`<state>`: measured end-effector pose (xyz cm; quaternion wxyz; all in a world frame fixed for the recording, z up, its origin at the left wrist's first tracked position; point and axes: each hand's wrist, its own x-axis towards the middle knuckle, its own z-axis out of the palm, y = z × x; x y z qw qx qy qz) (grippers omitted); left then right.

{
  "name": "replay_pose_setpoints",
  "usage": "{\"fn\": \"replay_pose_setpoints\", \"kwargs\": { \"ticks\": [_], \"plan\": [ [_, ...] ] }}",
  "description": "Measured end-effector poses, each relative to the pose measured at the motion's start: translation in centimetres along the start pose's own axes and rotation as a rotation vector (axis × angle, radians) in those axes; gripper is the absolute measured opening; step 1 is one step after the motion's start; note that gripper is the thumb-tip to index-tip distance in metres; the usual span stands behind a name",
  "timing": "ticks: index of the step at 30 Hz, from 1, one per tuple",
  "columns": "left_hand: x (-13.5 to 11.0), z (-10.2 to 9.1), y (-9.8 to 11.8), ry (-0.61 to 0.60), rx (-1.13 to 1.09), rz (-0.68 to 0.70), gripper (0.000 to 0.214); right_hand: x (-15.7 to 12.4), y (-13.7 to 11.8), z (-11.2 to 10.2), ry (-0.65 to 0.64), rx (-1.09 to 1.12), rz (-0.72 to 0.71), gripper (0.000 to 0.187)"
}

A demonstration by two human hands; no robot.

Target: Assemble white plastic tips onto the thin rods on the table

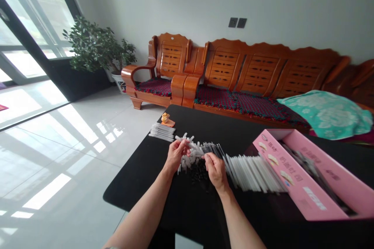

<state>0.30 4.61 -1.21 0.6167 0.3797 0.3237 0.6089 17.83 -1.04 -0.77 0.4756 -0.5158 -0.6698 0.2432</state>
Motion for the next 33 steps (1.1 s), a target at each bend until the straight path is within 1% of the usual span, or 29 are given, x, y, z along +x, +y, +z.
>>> {"fn": "replay_pose_setpoints", "kwargs": {
  "ticks": [3, 7, 11, 18, 25, 30, 33],
  "plan": [
    [-0.2, -0.1, 0.1, -0.004, 0.02, -0.012, 0.041, -0.4, -0.3, 0.0, -0.015, 0.038, 0.021, 0.036],
    [-0.2, -0.1, 0.2, 0.019, 0.035, -0.028, 0.042, -0.8, -0.9, -0.1, -0.046, 0.058, 0.032, 0.032],
    [-0.2, -0.2, 0.1, 0.013, 0.03, -0.017, 0.041, -1.0, -1.0, -0.4, -0.022, 0.02, 0.037, 0.028],
    [-0.4, -0.2, 0.1, -0.003, 0.057, -0.015, 0.04, -1.0, -0.8, -0.3, -0.011, -0.116, -0.058, 0.035],
    [-0.4, -0.3, 0.1, -0.012, 0.06, 0.017, 0.037, -1.2, -0.3, 0.3, 0.018, -0.078, -0.018, 0.031],
    [-0.4, -0.2, 0.0, -0.002, 0.048, 0.011, 0.037, -1.3, -0.1, 0.3, 0.011, -0.171, -0.085, 0.035],
    [-0.4, -0.2, 0.1, -0.003, 0.043, 0.005, 0.038, -1.3, -0.1, 0.5, 0.026, -0.171, -0.081, 0.034]
  ]
}}
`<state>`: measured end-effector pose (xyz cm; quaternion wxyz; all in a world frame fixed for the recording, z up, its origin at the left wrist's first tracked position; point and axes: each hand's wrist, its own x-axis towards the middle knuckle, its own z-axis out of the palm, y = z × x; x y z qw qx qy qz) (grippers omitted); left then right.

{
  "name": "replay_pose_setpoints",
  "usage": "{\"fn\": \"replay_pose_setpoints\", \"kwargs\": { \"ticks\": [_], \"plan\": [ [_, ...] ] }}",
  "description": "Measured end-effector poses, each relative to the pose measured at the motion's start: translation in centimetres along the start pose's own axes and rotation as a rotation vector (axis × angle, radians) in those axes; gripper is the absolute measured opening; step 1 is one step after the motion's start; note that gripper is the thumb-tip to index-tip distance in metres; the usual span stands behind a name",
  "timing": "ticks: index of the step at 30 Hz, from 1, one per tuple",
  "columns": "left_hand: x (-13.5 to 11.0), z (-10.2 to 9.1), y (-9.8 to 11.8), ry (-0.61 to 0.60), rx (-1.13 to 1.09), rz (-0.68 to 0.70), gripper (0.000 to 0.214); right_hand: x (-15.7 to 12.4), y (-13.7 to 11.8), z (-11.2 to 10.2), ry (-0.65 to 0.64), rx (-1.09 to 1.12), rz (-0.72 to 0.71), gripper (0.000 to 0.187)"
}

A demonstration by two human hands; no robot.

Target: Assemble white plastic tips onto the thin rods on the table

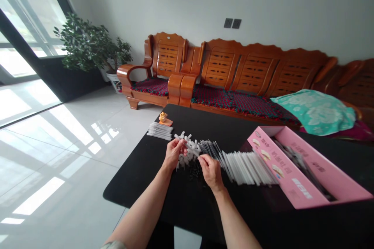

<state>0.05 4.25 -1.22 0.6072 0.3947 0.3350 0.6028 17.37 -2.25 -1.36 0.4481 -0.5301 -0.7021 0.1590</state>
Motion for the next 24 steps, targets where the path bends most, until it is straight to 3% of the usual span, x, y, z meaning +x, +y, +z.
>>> {"fn": "replay_pose_setpoints", "kwargs": {
  "ticks": [16, 24],
  "plan": [
    [0.22, -0.4, -0.36, 0.006, 0.006, 0.034, 0.036, 0.0, 0.12, 0.25, 0.038, 0.033, 0.064, 0.028],
    [0.24, -0.54, -0.57, -0.002, 0.002, 0.036, 0.036, -0.14, 0.36, 0.34, 0.063, -0.005, 0.021, 0.027]
  ]
}}
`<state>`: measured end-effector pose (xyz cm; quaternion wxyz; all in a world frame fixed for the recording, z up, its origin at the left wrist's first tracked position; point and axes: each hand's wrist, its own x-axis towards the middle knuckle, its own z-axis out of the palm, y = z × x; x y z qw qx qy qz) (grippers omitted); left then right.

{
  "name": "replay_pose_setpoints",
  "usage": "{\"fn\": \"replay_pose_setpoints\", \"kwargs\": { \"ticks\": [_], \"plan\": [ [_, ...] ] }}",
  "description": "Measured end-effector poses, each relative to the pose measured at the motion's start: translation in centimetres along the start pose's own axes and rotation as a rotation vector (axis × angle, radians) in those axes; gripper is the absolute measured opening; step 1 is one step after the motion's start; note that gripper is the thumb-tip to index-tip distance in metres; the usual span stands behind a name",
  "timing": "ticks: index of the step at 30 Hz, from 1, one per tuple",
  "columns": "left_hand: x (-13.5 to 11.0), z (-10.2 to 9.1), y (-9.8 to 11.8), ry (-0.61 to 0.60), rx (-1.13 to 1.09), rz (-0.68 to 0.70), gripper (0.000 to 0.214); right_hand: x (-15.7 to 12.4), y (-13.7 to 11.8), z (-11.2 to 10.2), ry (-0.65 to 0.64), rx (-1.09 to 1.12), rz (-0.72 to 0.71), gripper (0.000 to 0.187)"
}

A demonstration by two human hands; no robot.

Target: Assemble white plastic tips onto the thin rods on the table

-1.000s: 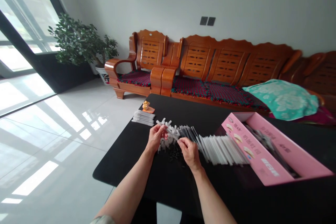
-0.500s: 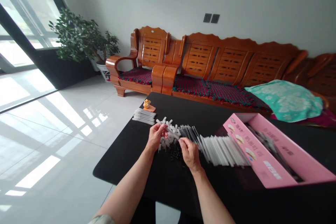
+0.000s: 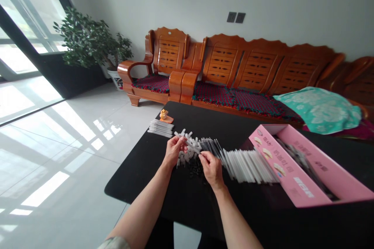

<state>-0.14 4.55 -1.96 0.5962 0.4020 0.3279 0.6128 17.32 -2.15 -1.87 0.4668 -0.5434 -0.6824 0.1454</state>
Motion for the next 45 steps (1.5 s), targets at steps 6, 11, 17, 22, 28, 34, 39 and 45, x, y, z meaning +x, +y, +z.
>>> {"fn": "replay_pose_setpoints", "kwargs": {
  "ticks": [6, 11, 17, 22, 28, 34, 39, 45],
  "plan": [
    [0.06, 0.03, 0.08, 0.009, -0.012, 0.011, 0.034, -0.03, 0.01, 0.0, -0.006, -0.036, 0.01, 0.027],
    [0.0, 0.01, 0.1, 0.004, -0.011, 0.01, 0.034, -0.08, -0.02, -0.01, 0.013, -0.027, 0.016, 0.026],
    [0.03, -0.05, 0.0, 0.004, -0.01, 0.01, 0.035, -0.09, 0.05, 0.01, -0.012, -0.012, -0.002, 0.027],
    [0.07, -0.05, -0.01, 0.003, -0.002, 0.011, 0.035, -0.02, 0.16, 0.09, 0.007, -0.009, 0.048, 0.027],
    [0.07, -0.08, -0.05, -0.001, 0.002, 0.007, 0.033, -0.01, 0.1, 0.12, -0.006, -0.016, 0.012, 0.028],
    [0.17, -0.14, -0.17, 0.014, -0.018, 0.009, 0.035, 0.0, 0.0, 0.05, -0.03, -0.028, 0.01, 0.03],
    [0.07, -0.04, -0.03, 0.012, -0.02, 0.002, 0.035, 0.07, -0.11, -0.01, 0.0, -0.023, 0.021, 0.028],
    [0.04, 0.07, 0.15, 0.022, -0.014, -0.012, 0.038, 0.05, -0.25, -0.08, -0.037, -0.021, 0.007, 0.031]
  ]
}}
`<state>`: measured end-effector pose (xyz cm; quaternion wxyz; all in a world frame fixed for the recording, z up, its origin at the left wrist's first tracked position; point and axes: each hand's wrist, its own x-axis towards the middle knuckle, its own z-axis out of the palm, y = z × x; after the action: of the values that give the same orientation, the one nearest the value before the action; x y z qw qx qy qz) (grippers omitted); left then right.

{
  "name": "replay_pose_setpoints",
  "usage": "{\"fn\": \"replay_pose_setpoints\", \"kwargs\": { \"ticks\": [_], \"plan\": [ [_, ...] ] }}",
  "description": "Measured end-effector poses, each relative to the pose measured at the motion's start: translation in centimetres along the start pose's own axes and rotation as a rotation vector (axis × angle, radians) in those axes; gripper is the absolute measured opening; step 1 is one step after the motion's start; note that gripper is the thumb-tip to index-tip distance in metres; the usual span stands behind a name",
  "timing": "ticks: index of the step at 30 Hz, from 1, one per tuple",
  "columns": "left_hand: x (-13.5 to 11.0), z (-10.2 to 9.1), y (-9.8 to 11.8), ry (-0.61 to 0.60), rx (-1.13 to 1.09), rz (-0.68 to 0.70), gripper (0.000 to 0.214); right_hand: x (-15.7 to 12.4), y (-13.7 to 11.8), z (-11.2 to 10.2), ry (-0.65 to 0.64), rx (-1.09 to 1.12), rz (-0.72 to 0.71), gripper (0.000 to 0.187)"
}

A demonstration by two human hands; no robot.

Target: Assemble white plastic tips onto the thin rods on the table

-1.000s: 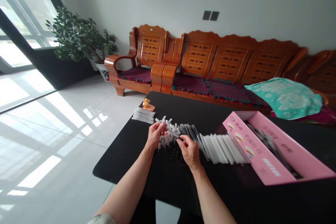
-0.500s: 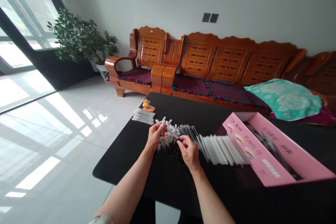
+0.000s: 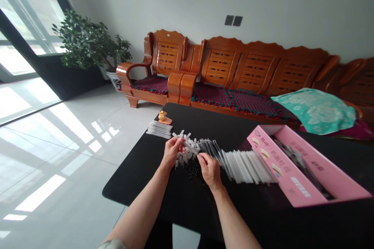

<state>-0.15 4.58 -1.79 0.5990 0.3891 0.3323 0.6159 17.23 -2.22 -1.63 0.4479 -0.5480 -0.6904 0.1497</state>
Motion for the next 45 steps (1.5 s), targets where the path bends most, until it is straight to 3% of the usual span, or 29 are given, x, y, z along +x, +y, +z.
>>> {"fn": "replay_pose_setpoints", "kwargs": {
  "ticks": [9, 16, 22, 26, 29, 31, 35, 39, 42, 45],
  "plan": [
    [0.4, -0.5, 0.3, 0.135, -0.057, 0.06, 0.035, -0.1, -0.4, -1.0, 0.001, -0.029, 0.008, 0.02],
    [0.2, -0.3, 0.3, 0.093, -0.042, 0.039, 0.036, -0.2, -0.1, -0.5, -0.004, -0.076, -0.01, 0.03],
    [0.1, -0.2, 0.2, 0.032, -0.015, 0.017, 0.037, -0.1, -0.2, -0.5, 0.032, -0.037, -0.056, 0.027],
    [0.8, -1.2, 0.8, 0.222, -0.106, 0.114, 0.037, -0.1, 0.3, -1.5, 0.109, -0.017, -0.01, 0.023],
    [1.4, -2.0, 1.2, 0.418, -0.222, 0.188, 0.038, 0.0, 1.4, -2.3, 0.274, -0.051, 0.068, 0.021],
    [1.5, -2.2, 1.3, 0.459, -0.248, 0.198, 0.039, 0.1, 2.2, -2.8, 0.379, -0.129, 0.113, 0.021],
    [1.0, -1.5, 1.2, 0.299, -0.16, 0.119, 0.039, 0.3, 3.2, -3.5, 0.456, -0.365, 0.144, 0.022],
    [0.2, -0.4, 1.1, 0.112, -0.074, 0.064, 0.036, 0.4, 3.2, -4.4, 0.348, -0.5, 0.16, 0.021],
    [-0.4, 0.2, 1.2, -0.039, 0.0, 0.047, 0.031, 0.3, 2.4, -4.3, 0.343, -0.424, 0.124, 0.025],
    [-0.9, 0.8, 1.3, -0.188, 0.064, 0.005, 0.027, 0.2, 0.6, -3.0, 0.28, -0.159, 0.018, 0.03]
  ]
}}
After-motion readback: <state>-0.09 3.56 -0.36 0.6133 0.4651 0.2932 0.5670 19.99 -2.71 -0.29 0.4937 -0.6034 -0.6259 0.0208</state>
